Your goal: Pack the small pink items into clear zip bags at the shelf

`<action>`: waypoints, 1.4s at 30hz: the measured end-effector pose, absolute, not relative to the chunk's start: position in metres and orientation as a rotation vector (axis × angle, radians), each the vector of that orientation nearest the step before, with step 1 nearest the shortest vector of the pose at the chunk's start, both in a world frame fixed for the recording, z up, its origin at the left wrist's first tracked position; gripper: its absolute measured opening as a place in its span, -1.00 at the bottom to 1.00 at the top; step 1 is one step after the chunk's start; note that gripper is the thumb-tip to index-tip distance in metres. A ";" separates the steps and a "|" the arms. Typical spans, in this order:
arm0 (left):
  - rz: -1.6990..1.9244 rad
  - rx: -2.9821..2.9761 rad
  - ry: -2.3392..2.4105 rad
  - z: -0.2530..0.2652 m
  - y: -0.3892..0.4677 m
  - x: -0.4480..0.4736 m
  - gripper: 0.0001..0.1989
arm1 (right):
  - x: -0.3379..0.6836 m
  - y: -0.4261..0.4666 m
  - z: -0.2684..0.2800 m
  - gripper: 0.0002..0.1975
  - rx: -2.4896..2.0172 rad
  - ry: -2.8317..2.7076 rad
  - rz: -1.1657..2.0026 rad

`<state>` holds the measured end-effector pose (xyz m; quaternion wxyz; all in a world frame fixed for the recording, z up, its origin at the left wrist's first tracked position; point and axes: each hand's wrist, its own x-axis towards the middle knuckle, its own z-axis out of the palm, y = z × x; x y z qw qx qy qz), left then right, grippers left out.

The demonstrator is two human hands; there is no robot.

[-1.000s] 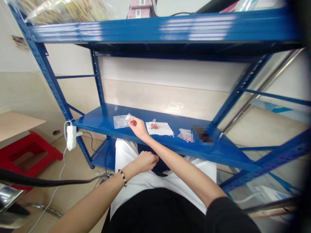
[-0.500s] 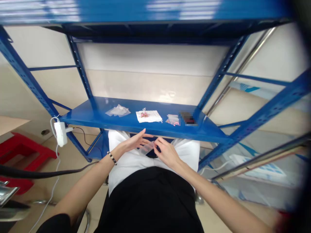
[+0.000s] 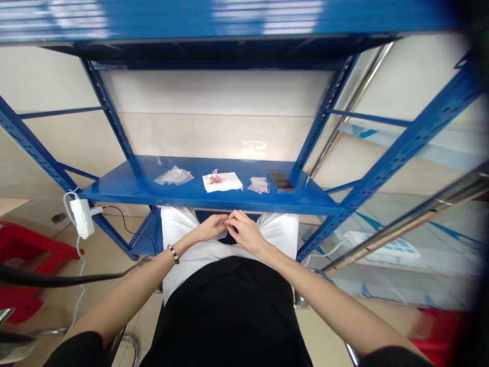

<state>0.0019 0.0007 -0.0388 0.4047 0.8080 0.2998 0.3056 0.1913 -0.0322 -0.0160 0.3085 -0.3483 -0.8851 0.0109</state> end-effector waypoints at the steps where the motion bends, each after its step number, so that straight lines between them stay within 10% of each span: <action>1: 0.780 2.057 0.760 -0.040 -0.003 0.003 -0.80 | 0.190 -0.036 -0.017 -0.85 -0.887 -2.343 0.035; 42: 0.475 2.554 1.102 -0.020 -0.016 -0.007 -0.77 | 0.199 -0.024 0.008 -0.64 -0.615 -2.397 1.183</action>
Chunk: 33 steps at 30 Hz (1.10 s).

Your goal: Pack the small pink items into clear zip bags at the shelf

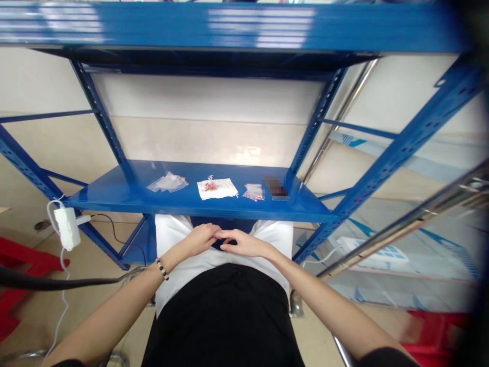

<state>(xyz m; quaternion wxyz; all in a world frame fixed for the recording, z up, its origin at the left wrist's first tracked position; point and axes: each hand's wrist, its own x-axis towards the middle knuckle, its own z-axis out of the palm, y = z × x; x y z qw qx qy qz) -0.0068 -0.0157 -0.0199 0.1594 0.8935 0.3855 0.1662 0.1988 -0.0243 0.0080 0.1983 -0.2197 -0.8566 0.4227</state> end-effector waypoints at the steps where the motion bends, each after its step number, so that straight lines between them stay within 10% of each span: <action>1: 0.466 2.574 1.115 -0.020 -0.014 -0.006 -0.78 | 0.198 -0.022 0.007 -0.66 -0.629 -2.421 1.122; 33: 0.324 3.009 1.027 -0.023 -0.027 0.015 -0.87 | 0.180 -0.036 -0.044 -0.79 -0.878 -2.841 -0.018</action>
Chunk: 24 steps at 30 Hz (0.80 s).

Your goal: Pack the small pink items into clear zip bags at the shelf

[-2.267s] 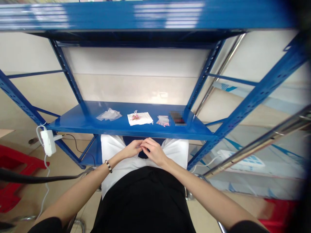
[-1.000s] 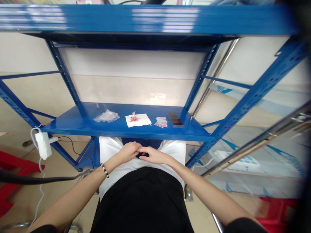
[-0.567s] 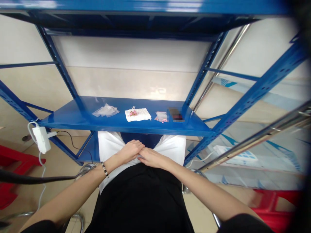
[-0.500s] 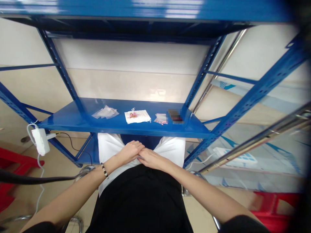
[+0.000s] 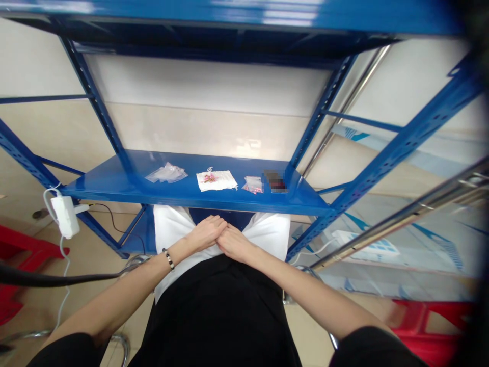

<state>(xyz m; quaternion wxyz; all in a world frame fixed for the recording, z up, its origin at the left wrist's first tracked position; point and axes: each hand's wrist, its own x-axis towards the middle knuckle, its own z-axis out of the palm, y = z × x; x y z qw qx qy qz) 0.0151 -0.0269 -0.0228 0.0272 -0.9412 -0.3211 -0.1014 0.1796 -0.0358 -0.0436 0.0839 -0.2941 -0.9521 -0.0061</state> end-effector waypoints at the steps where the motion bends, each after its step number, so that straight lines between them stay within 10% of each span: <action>1: -0.312 -2.904 -0.988 -0.021 -0.026 0.016 -0.86 | 0.178 -0.034 -0.041 -0.78 -0.869 -2.848 -0.031; 24: -0.171 -2.953 -1.085 -0.015 -0.033 0.016 -0.82 | 0.183 -0.049 -0.012 -0.82 -0.715 -2.869 0.368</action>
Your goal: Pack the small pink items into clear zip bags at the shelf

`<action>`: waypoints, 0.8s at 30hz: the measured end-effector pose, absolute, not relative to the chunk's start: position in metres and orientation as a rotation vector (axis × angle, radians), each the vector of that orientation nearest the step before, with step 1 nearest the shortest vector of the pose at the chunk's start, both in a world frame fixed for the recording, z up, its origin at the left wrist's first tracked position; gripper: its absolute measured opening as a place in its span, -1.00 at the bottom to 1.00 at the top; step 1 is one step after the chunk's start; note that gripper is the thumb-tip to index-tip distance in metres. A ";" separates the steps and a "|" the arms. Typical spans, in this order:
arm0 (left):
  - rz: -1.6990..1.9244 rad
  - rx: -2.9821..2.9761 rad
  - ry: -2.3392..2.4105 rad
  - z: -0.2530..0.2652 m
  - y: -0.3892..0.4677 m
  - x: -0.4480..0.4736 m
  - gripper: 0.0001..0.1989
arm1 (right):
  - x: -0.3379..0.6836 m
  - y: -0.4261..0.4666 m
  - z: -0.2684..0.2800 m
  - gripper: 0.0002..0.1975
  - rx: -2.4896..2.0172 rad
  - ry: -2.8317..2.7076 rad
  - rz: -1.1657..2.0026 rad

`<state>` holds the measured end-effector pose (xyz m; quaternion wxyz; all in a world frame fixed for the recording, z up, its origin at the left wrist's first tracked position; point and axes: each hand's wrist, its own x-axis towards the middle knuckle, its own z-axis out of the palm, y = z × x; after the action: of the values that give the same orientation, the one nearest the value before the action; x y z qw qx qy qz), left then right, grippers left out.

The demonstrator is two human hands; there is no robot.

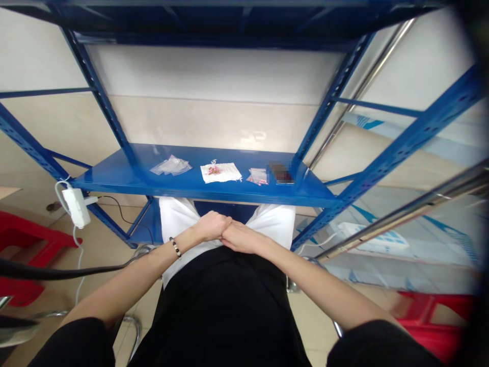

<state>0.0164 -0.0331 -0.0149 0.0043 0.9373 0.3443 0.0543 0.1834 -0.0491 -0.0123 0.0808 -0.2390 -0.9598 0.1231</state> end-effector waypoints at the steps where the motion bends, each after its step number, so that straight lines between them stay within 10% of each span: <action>1: 0.174 2.938 1.082 -0.015 -0.036 0.016 -0.81 | 0.184 -0.051 -0.013 -0.83 -0.702 -2.861 0.379; 24: 0.266 2.900 1.038 -0.005 -0.027 0.014 -0.90 | 0.187 -0.039 -0.006 -0.82 -0.767 -2.850 0.339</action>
<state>0.0141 -0.0273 -0.0049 0.0250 0.9377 0.3358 0.0860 0.1866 -0.0393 -0.0058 0.0855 -0.2572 -0.9558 0.1137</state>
